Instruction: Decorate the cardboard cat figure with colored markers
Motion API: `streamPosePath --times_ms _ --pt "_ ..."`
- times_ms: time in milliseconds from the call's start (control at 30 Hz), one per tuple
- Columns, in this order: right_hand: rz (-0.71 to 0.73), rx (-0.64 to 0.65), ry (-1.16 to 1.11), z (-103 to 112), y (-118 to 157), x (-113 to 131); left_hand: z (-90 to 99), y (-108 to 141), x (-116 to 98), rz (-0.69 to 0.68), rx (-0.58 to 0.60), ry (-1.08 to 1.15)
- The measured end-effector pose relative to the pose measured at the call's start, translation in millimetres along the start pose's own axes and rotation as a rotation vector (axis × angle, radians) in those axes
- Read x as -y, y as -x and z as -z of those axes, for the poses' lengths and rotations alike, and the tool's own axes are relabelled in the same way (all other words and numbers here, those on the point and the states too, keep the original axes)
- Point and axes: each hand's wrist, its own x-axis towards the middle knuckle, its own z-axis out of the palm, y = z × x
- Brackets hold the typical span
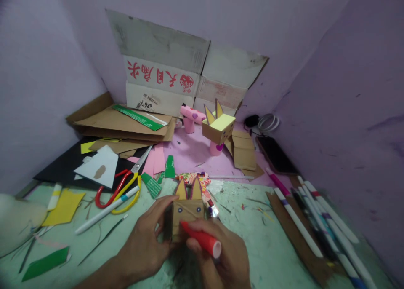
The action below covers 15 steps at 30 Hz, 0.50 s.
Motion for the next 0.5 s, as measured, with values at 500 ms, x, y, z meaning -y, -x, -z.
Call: streamPosePath --times_ms 500 --pt "-0.069 -0.129 -0.040 -9.3 1.0 6.3 0.8 -0.8 -1.6 0.016 -0.002 -0.007"
